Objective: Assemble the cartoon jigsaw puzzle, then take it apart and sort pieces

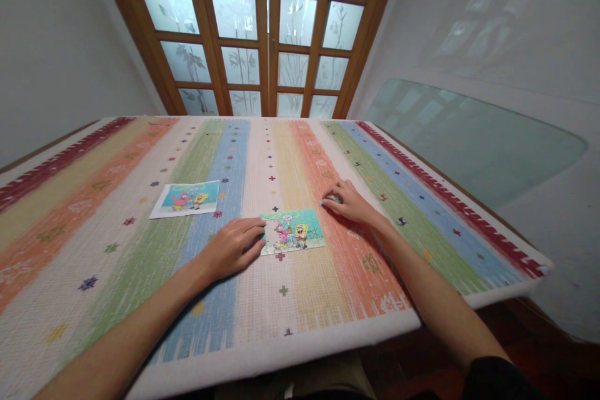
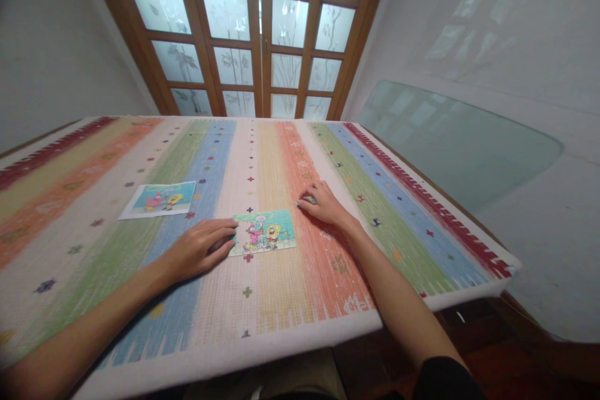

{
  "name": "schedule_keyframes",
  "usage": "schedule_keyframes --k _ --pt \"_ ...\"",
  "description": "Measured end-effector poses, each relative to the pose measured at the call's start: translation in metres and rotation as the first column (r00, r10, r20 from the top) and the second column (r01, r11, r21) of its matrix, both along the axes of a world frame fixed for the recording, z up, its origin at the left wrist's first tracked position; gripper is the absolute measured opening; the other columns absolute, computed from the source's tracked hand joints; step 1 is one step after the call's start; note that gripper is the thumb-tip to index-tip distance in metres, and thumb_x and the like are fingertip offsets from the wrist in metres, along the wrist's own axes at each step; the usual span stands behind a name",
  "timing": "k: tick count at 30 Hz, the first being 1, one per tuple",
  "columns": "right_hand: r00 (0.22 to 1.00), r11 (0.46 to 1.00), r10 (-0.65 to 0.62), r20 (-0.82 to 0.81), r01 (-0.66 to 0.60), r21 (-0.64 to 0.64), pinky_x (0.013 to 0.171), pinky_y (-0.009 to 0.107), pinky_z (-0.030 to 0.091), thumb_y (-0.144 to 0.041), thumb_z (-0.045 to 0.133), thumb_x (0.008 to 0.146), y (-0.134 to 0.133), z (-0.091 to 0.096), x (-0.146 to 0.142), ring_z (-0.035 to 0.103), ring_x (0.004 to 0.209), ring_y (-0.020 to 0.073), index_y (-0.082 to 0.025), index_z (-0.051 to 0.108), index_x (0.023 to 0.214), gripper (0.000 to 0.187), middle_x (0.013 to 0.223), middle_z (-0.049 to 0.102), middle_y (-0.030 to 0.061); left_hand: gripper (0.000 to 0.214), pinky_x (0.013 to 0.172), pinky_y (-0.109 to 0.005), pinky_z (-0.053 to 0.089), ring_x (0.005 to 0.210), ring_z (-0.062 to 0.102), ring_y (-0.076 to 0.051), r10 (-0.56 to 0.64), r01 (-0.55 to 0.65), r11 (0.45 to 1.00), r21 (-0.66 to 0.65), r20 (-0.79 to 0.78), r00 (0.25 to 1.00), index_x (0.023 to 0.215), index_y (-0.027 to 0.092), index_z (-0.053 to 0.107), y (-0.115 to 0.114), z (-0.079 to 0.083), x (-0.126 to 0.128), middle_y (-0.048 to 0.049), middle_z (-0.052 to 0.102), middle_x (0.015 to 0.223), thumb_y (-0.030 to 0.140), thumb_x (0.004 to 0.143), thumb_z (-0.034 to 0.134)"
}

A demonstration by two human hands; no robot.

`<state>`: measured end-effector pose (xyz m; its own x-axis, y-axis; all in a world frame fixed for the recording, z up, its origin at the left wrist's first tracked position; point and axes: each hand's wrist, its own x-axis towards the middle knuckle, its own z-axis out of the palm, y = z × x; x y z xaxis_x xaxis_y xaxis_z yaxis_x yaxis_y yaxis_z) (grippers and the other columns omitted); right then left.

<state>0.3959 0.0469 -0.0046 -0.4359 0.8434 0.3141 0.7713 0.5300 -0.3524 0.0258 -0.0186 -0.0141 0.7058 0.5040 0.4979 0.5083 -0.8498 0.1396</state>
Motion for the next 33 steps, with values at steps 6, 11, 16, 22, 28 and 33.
schedule_keyframes --k 6,11,16,22,28,33 --pt "1.0 1.0 0.029 -0.007 -0.029 0.0 0.092 0.044 0.046 -0.034 0.064 0.09 -0.002 0.001 -0.004 0.058 0.097 0.0266 -0.023 0.068 0.084 0.014 0.097 0.064 0.0089 0.019 0.096 -0.047 0.057 0.111 0.07 -0.027 0.004 -0.004 0.999 -0.033 0.011 1.0 0.11 0.02 0.066 0.0 -0.001 -0.001 -0.0125 0.072 0.121 0.027 0.101 0.052" --pt "0.998 0.998 0.003 -0.064 -0.007 -0.063 0.084 0.04 0.048 -0.032 0.063 0.087 0.001 -0.001 -0.007 0.059 0.087 0.0243 -0.022 0.062 0.083 0.01 0.089 0.066 0.0065 0.019 0.095 -0.047 0.058 0.111 0.07 -0.027 0.0 0.0 1.0 -0.025 0.004 1.0 0.11 0.019 0.066 0.001 -0.001 -0.001 -0.0132 0.072 0.121 0.027 0.101 0.051" --pt "0.982 0.99 -0.079 -0.17 0.058 -0.125 0.07 0.034 0.048 -0.027 0.059 0.087 -0.008 0.009 -0.023 0.06 0.074 0.0206 -0.021 0.061 0.083 0.007 0.083 0.068 0.0056 0.019 0.095 -0.047 0.058 0.11 0.07 -0.027 -0.002 0.002 1.0 -0.023 0.013 1.0 0.109 0.019 0.066 0.0 0.0 0.0 -0.0132 0.073 0.12 0.025 0.101 0.05" --pt "0.972 0.977 0.056 -0.228 -0.101 -0.19 0.066 0.033 0.05 -0.029 0.063 0.093 -0.035 0.013 -0.07 0.063 0.073 0.0199 -0.021 0.069 0.091 0.01 0.084 0.072 0.0062 0.021 0.096 -0.046 0.057 0.111 0.07 -0.026 0.001 0.0 0.999 -0.041 0.026 1.0 0.111 0.019 0.068 0.0 -0.001 0.0 -0.0124 0.073 0.118 0.024 0.101 0.05" --pt "0.945 0.955 0.261 -0.2 -0.283 -0.091 0.085 0.039 0.051 -0.027 0.062 0.097 -0.051 0.003 -0.101 0.063 0.094 0.0223 -0.024 0.073 0.103 0.013 0.096 0.072 0.0068 0.021 0.096 -0.046 0.057 0.111 0.07 -0.026 0.005 -0.003 0.999 -0.051 0.029 1.0 0.111 0.019 0.069 0.0 -0.001 0.0 -0.012 0.074 0.118 0.024 0.1 0.051" --pt "0.926 0.934 0.356 -0.122 -0.349 0.075 0.09 0.044 0.049 -0.021 0.054 0.097 -0.051 0.005 -0.094 0.059 0.099 0.0251 -0.023 0.074 0.107 0.022 0.105 0.071 0.0101 0.023 0.096 -0.046 0.057 0.109 0.07 -0.026 -0.001 0.003 0.998 -0.06 0.031 1.0 0.11 0.018 0.07 -0.001 0.002 0.001 -0.0127 0.074 0.118 0.024 0.1 0.05"
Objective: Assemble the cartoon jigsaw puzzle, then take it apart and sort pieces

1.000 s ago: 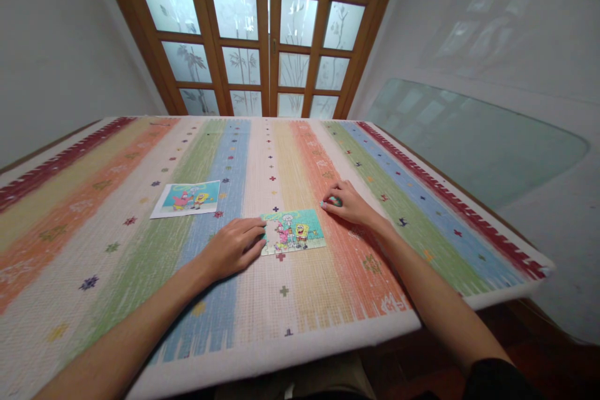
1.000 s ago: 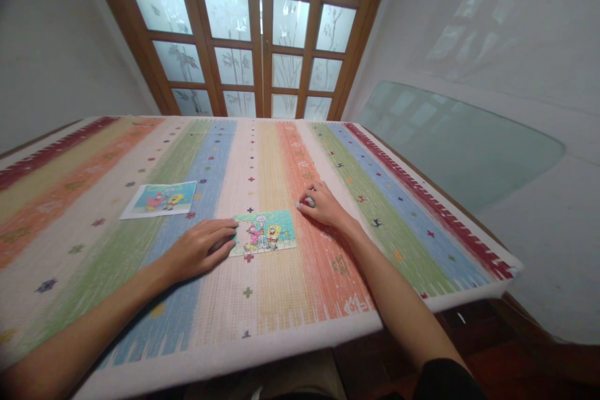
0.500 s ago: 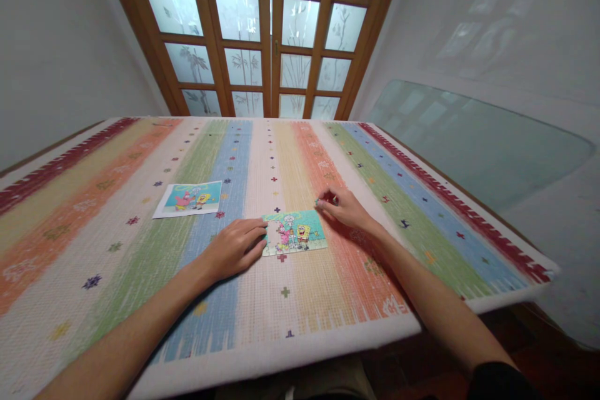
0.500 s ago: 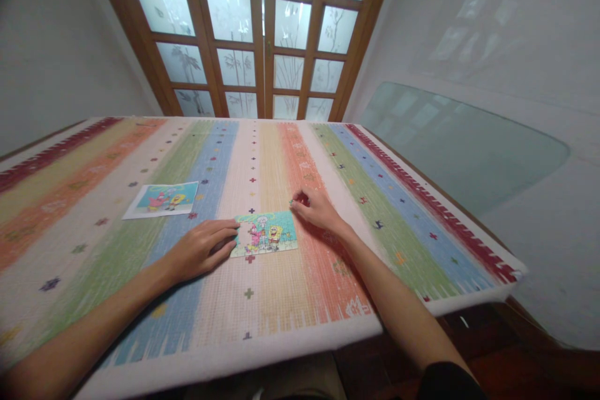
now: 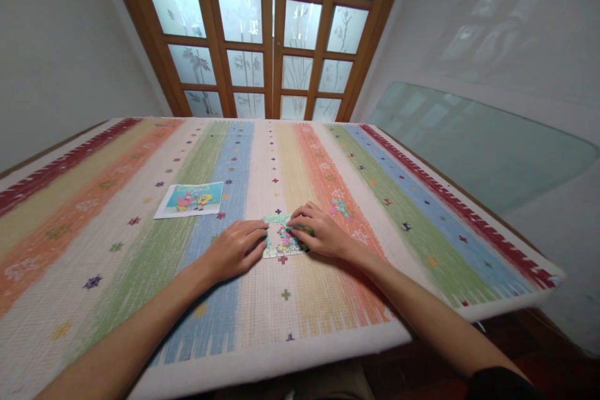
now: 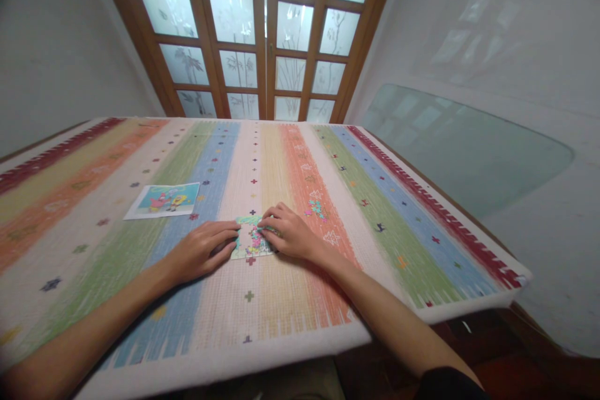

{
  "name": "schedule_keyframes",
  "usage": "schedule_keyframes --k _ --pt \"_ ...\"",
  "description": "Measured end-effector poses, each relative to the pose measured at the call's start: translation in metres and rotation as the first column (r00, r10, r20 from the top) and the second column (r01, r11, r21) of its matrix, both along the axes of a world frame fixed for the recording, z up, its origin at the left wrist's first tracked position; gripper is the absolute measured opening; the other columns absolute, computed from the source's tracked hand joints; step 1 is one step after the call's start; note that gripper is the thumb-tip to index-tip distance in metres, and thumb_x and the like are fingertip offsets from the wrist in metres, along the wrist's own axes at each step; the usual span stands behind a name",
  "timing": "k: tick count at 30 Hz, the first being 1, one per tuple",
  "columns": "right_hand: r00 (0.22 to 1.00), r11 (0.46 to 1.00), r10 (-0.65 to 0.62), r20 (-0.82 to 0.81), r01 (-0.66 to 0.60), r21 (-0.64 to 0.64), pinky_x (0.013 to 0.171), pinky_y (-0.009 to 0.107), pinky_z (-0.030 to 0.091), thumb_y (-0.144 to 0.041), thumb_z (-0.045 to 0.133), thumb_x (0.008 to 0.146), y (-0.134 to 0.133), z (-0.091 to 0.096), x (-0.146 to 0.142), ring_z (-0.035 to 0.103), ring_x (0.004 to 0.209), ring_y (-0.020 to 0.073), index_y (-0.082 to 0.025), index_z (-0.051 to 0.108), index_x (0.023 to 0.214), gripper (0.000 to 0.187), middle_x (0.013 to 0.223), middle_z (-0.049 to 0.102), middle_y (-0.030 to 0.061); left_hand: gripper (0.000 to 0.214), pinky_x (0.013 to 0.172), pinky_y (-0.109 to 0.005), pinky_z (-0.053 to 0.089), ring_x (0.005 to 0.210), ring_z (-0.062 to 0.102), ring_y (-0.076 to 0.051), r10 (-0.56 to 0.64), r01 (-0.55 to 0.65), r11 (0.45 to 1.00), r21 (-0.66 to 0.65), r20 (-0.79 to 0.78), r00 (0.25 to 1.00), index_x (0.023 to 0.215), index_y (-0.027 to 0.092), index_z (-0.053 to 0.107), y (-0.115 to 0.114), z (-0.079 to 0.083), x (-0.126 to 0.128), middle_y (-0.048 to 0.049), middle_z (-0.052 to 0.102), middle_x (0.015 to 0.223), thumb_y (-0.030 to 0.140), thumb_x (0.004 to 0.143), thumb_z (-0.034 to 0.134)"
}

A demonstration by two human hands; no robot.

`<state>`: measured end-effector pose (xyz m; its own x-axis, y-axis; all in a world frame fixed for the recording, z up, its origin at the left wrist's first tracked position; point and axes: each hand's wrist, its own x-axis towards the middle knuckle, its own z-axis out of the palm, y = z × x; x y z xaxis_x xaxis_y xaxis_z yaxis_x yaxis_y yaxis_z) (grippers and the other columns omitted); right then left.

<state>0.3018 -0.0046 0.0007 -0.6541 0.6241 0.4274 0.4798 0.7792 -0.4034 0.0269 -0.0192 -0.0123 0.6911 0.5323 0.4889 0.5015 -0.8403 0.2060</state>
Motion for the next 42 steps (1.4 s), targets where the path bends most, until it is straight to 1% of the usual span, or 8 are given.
schedule_keyframes --k 3,5,11,18,23,29,36,42 --pt "0.992 0.992 0.121 0.018 -0.122 0.026 0.092 0.044 0.049 -0.011 0.05 0.091 -0.002 0.003 0.007 0.058 0.1 0.0244 -0.023 0.074 0.105 0.031 0.114 0.074 0.0072 0.023 0.095 -0.046 0.058 0.108 0.07 -0.026 -0.004 0.004 1.0 0.009 0.0 1.0 0.11 0.018 0.07 0.0 0.0 0.0 -0.0134 0.074 0.117 0.024 0.1 0.05" --pt "0.986 0.987 0.156 0.052 -0.158 0.022 0.093 0.044 0.049 -0.008 0.048 0.088 -0.004 0.003 0.009 0.059 0.102 0.024 -0.024 0.074 0.109 0.036 0.118 0.075 0.0053 0.023 0.095 -0.046 0.058 0.109 0.07 -0.026 -0.001 0.001 1.0 0.023 -0.009 1.0 0.11 0.017 0.069 0.0 0.0 0.0 -0.0136 0.074 0.117 0.024 0.101 0.05" --pt "0.982 0.988 0.148 0.118 -0.152 0.024 0.099 0.045 0.047 -0.016 0.046 0.097 -0.011 0.001 0.004 0.062 0.11 0.0225 -0.023 0.072 0.12 0.036 0.124 0.074 0.0067 0.023 0.094 -0.047 0.058 0.109 0.071 -0.027 0.004 -0.003 0.999 0.048 -0.022 1.0 0.109 0.016 0.068 0.0 -0.001 0.0 -0.0143 0.074 0.116 0.024 0.102 0.049" --pt "0.962 0.97 0.18 0.205 -0.208 0.123 0.104 0.048 0.042 -0.028 0.047 0.103 -0.015 -0.005 -0.009 0.06 0.118 0.0248 -0.015 0.066 0.129 0.034 0.133 0.069 0.013 0.024 0.094 -0.046 0.058 0.109 0.071 -0.027 -0.002 0.004 0.998 0.064 -0.026 1.0 0.112 0.014 0.067 0.0 -0.002 0.0 -0.0139 0.074 0.115 0.024 0.102 0.048" --pt "0.963 0.965 0.158 0.22 -0.197 0.17 0.105 0.045 0.041 -0.034 0.047 0.105 -0.017 -0.003 -0.011 0.06 0.116 0.0248 -0.015 0.065 0.128 0.035 0.132 0.069 0.0132 0.023 0.093 -0.045 0.059 0.108 0.071 -0.027 0.002 0.0 0.997 0.083 -0.032 0.999 0.111 0.014 0.067 0.001 -0.002 0.0 -0.0142 0.074 0.115 0.024 0.102 0.048" --pt "0.96 0.971 0.14 0.243 -0.181 0.154 0.104 0.044 0.042 -0.039 0.047 0.106 -0.018 0.002 -0.013 0.057 0.121 0.0249 -0.017 0.066 0.126 0.035 0.13 0.068 0.0133 0.023 0.092 -0.045 0.059 0.108 0.071 -0.027 -0.001 0.004 0.996 0.089 -0.033 0.999 0.11 0.015 0.067 0.001 -0.001 0.001 -0.0138 0.074 0.115 0.023 0.102 0.048" --pt "0.951 0.971 0.13 0.279 -0.179 0.157 0.106 0.044 0.039 -0.041 0.045 0.107 -0.017 -0.002 -0.014 0.055 0.122 0.024 -0.019 0.065 0.127 0.036 0.133 0.066 0.0119 0.023 0.092 -0.045 0.058 0.107 0.071 -0.027 0.0 0.002 0.997 0.076 -0.023 1.0 0.11 0.014 0.068 0.0 -0.001 0.0 -0.0142 0.074 0.115 0.023 0.101 0.048" --pt "0.945 0.964 0.129 0.301 -0.191 0.187 0.106 0.043 0.039 -0.041 0.043 0.108 -0.016 -0.002 -0.013 0.056 0.12 0.0244 -0.016 0.065 0.128 0.039 0.134 0.066 0.013 0.023 0.093 -0.045 0.058 0.108 0.07 -0.027 0.003 -0.001 0.997 0.076 -0.027 1.0 0.111 0.014 0.067 0.001 -0.002 0.001 -0.0143 0.073 0.116 0.023 0.101 0.048"
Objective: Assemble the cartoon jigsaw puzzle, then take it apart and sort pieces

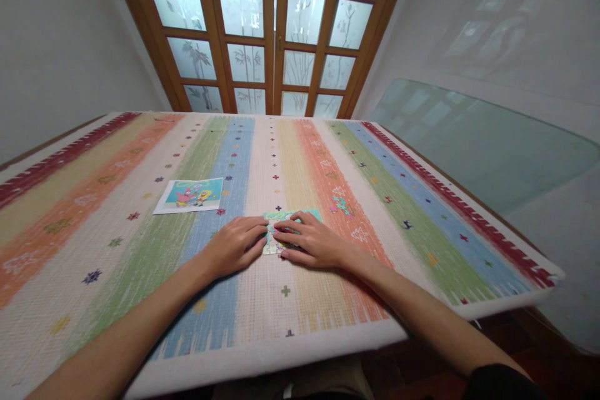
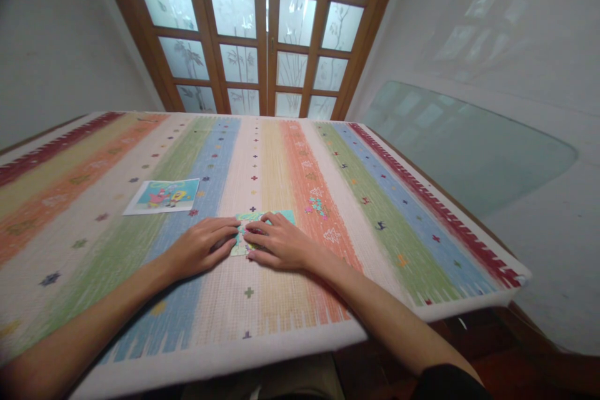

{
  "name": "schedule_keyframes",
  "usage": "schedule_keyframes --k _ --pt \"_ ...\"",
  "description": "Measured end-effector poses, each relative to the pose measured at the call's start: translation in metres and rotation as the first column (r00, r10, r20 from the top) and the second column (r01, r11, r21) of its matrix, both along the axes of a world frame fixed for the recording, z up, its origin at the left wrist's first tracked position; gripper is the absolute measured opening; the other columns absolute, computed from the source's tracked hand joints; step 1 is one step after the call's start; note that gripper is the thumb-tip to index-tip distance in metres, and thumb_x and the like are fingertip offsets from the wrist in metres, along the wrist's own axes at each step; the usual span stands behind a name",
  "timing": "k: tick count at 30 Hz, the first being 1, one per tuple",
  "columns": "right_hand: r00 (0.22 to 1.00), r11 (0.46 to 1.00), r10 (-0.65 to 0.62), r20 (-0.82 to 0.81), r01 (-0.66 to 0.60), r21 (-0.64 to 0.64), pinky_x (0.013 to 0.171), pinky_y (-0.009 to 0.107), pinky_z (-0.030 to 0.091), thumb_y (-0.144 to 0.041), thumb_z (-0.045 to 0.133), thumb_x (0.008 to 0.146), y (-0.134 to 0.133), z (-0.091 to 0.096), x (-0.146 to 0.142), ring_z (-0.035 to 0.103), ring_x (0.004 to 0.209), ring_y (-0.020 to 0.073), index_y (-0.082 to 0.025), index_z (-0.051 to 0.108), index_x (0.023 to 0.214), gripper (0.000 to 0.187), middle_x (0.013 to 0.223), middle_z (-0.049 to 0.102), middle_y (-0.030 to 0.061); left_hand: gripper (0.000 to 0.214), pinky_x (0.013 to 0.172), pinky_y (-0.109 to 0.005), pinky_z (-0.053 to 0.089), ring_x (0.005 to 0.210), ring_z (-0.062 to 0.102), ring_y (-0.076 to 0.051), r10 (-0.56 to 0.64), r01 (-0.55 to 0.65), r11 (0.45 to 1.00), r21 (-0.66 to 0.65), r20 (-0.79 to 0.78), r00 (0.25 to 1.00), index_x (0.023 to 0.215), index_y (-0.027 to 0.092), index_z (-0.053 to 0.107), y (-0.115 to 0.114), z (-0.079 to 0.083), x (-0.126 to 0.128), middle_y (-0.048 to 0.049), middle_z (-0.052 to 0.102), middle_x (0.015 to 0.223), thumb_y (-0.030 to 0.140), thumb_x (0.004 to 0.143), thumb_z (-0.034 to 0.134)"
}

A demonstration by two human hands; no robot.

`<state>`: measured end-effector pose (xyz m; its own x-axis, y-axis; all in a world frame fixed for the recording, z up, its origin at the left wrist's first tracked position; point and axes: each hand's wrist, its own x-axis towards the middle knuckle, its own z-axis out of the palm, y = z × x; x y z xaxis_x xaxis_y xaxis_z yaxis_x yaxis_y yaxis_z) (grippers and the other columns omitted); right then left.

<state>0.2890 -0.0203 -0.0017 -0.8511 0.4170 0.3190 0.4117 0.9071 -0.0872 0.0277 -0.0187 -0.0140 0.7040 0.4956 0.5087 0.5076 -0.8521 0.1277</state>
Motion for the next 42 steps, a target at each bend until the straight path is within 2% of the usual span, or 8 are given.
schedule_keyframes --k 7,18,22,27,32,38,42 --pt "1.0 1.0 -0.004 -0.002 0.003 -0.027 0.106 0.046 0.04 -0.041 0.049 0.105 -0.002 0.002 0.0 0.054 0.124 0.027 -0.016 0.062 0.133 0.04 0.138 0.064 0.0144 0.023 0.094 -0.045 0.058 0.11 0.07 -0.027 -0.002 0.002 1.0 -0.012 0.0 1.0 0.112 0.015 0.067 0.0 0.0 -0.001 -0.0144 0.073 0.117 0.023 0.101 0.049" --pt "1.0 0.999 0.004 -0.015 -0.005 -0.034 0.106 0.046 0.04 -0.043 0.048 0.105 -0.001 -0.003 0.0 0.056 0.119 0.027 -0.016 0.061 0.134 0.042 0.138 0.065 0.0126 0.028 0.095 -0.047 0.057 0.112 0.068 -0.028 -0.006 0.007 0.999 -0.038 0.008 1.0 0.122 0.015 0.066 -0.001 0.001 -0.001 -0.0143 0.073 0.119 0.024 0.102 0.048" --pt "1.0 0.997 -0.025 0.016 0.026 -0.073 0.105 0.047 0.04 -0.048 0.049 0.104 -0.004 0.001 -0.002 0.053 0.123 0.0284 -0.016 0.062 0.134 0.045 0.138 0.064 0.0126 0.028 0.097 -0.046 0.057 0.114 0.068 -0.027 -0.021 0.021 0.999 -0.03 0.007 1.0 0.121 0.018 0.069 0.001 -0.001 -0.001 -0.012 0.073 0.119 0.023 0.102 0.049" --pt "0.998 0.99 -0.064 -0.001 0.064 -0.123 0.106 0.049 0.041 -0.051 0.056 0.101 -0.005 0.012 0.002 0.05 0.125 0.0299 -0.023 0.062 0.137 0.046 0.143 0.061 0.0103 0.028 0.095 -0.045 0.058 0.111 0.069 -0.026 -0.009 0.01 1.0 -0.024 0.009 1.0 0.121 0.018 0.07 0.001 -0.001 -0.001 -0.0119 0.073 0.119 0.024 0.101 0.051" --pt "0.979 0.98 -0.189 -0.072 0.183 -0.08 0.106 0.05 0.041 -0.044 0.059 0.1 0.011 0.017 0.022 0.051 0.121 0.0305 -0.021 0.067 0.13 0.039 0.137 0.063 0.0117 0.029 0.096 -0.046 0.058 0.113 0.068 -0.026 -0.023 0.023 0.999 -0.031 -0.011 1.0 0.122 0.017 0.069 0.0 0.0 -0.002 -0.0129 0.072 0.122 0.023 0.103 0.049" --pt "0.948 0.954 -0.3 -0.103 0.297 -0.044 0.105 0.054 0.04 -0.039 0.058 0.1 0.028 0.019 0.051 0.051 0.12 0.0331 -0.024 0.071 0.12 0.028 0.134 0.064 0.0112 0.028 0.094 -0.047 0.059 0.111 0.068 -0.026 -0.029 0.029 0.999 -0.046 0.002 1.0 0.119 0.019 0.072 0.001 -0.001 -0.003 -0.0124 0.072 0.12 0.023 0.102 0.049" --pt "0.891 0.902 -0.431 -0.145 0.432 -0.029 0.101 0.053 0.04 -0.033 0.051 0.101 0.041 0.022 0.076 0.054 0.114 0.0322 -0.024 0.073 0.115 0.028 0.125 0.068 0.0112 0.028 0.094 -0.048 0.059 0.111 0.069 -0.026 -0.029 0.03 0.998 -0.053 0.007 1.0 0.117 0.02 0.072 0.001 0.0 -0.003 -0.0123 0.073 0.119 0.023 0.101 0.05"
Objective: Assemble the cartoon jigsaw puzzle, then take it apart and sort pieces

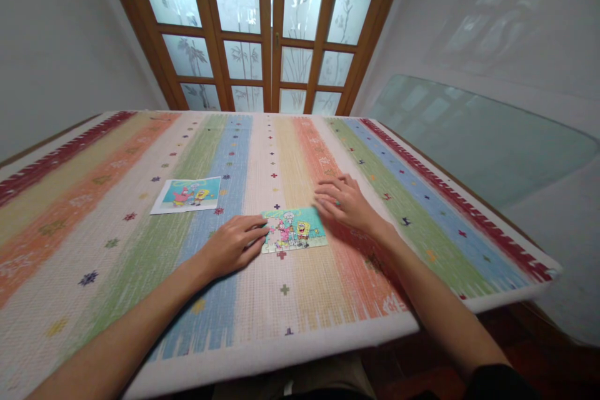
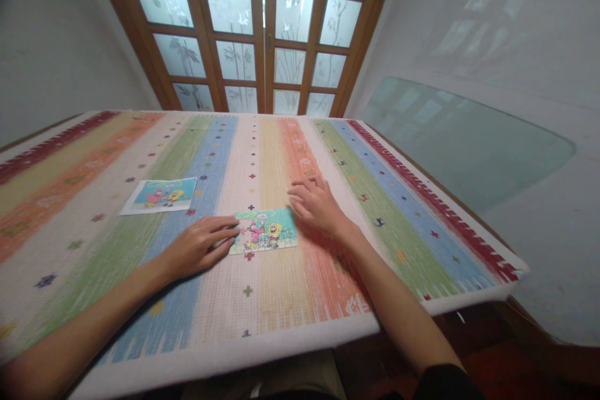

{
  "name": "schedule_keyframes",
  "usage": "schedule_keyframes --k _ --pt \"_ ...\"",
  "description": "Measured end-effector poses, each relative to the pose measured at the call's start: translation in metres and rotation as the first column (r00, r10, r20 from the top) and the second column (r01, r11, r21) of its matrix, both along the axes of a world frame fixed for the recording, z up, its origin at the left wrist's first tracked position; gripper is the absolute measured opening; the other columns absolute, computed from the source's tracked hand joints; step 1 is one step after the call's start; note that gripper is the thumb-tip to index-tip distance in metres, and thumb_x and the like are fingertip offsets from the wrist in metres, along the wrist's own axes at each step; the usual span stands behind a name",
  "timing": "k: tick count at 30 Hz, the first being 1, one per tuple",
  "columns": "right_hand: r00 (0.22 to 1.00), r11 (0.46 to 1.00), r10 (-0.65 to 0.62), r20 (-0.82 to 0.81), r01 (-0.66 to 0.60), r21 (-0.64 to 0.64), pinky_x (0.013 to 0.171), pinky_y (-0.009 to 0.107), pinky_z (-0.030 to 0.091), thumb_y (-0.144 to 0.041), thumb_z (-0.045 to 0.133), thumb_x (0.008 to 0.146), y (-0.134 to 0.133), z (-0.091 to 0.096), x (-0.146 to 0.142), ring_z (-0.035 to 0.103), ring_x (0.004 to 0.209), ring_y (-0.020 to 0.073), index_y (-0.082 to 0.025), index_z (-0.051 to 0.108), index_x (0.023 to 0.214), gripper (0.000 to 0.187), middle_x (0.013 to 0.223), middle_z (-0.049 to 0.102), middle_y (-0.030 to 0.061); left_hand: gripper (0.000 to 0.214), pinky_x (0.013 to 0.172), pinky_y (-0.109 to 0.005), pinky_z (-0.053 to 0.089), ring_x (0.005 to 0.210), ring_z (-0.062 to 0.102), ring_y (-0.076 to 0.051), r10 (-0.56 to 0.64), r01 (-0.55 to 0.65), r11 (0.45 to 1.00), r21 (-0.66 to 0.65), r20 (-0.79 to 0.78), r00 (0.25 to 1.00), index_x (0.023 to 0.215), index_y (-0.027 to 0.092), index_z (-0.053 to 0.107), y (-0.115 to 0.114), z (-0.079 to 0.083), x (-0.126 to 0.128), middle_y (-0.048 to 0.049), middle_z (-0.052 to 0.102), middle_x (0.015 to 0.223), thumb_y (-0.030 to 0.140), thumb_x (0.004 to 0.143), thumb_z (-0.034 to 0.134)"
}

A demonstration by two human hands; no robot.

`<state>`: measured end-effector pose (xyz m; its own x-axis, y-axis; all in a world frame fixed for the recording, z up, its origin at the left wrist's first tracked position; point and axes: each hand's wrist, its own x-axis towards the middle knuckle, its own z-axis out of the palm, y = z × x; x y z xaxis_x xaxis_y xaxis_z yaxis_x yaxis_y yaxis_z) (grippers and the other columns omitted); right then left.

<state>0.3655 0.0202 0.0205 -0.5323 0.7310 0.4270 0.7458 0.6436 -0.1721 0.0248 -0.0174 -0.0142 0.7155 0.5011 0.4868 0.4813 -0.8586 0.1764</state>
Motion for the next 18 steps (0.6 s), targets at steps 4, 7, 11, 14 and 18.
schedule_keyframes --k 4,7,11,14,18 --pt "0.983 0.983 -0.184 0.018 0.184 0.02 0.095 0.049 0.041 -0.029 0.053 0.097 0.014 -0.005 0.032 0.057 0.104 0.0314 -0.021 0.078 0.102 0.026 0.113 0.072 0.0131 0.026 0.094 -0.047 0.059 0.111 0.069 -0.026 0.0 0.0 1.0 0.011 0.005 1.0 0.116 0.019 0.072 0.0 0.001 0.001 -0.0118 0.074 0.117 0.022 0.101 0.05" --pt "0.961 0.964 -0.26 0.096 0.264 -0.028 0.093 0.047 0.041 -0.028 0.054 0.095 0.02 -0.012 0.049 0.058 0.099 0.031 -0.02 0.079 0.099 0.027 0.107 0.073 0.0141 0.027 0.095 -0.047 0.058 0.111 0.069 -0.026 0.003 -0.003 1.0 0.006 0.014 1.0 0.119 0.018 0.07 0.0 0.0 0.001 -0.012 0.074 0.118 0.023 0.101 0.051" --pt "0.941 0.949 -0.302 0.153 0.313 -0.049 0.091 0.045 0.04 -0.03 0.051 0.097 0.023 -0.017 0.054 0.06 0.095 0.0297 -0.019 0.079 0.102 0.031 0.104 0.073 0.0148 0.029 0.096 -0.046 0.058 0.113 0.068 -0.025 0.007 -0.007 1.0 -0.003 0.023 1.0 0.122 0.02 0.069 -0.001 -0.001 0.0 -0.0114 0.072 0.121 0.022 0.101 0.051" --pt "0.938 0.948 -0.306 0.163 0.316 -0.045 0.09 0.043 0.04 -0.032 0.051 0.098 0.023 -0.019 0.048 0.061 0.096 0.0298 -0.018 0.079 0.104 0.032 0.102 0.073 0.0147 0.028 0.094 -0.047 0.059 0.111 0.069 -0.026 0.0 0.0 1.0 0.019 0.01 1.0 0.119 0.02 0.071 -0.001 0.0 0.0 -0.0119 0.073 0.119 0.022 0.101 0.05" --pt "0.944 0.95 -0.291 0.153 0.304 -0.073 0.089 0.043 0.042 -0.037 0.058 0.096 0.024 -0.021 0.041 0.06 0.097 0.031 -0.017 0.079 0.101 0.03 0.102 0.073 0.0145 0.028 0.093 -0.047 0.059 0.111 0.069 -0.026 -0.003 0.003 1.0 0.017 0.011 1.0 0.117 0.019 0.072 0.0 0.0 0.0 -0.0123 0.073 0.118 0.022 0.101 0.05"
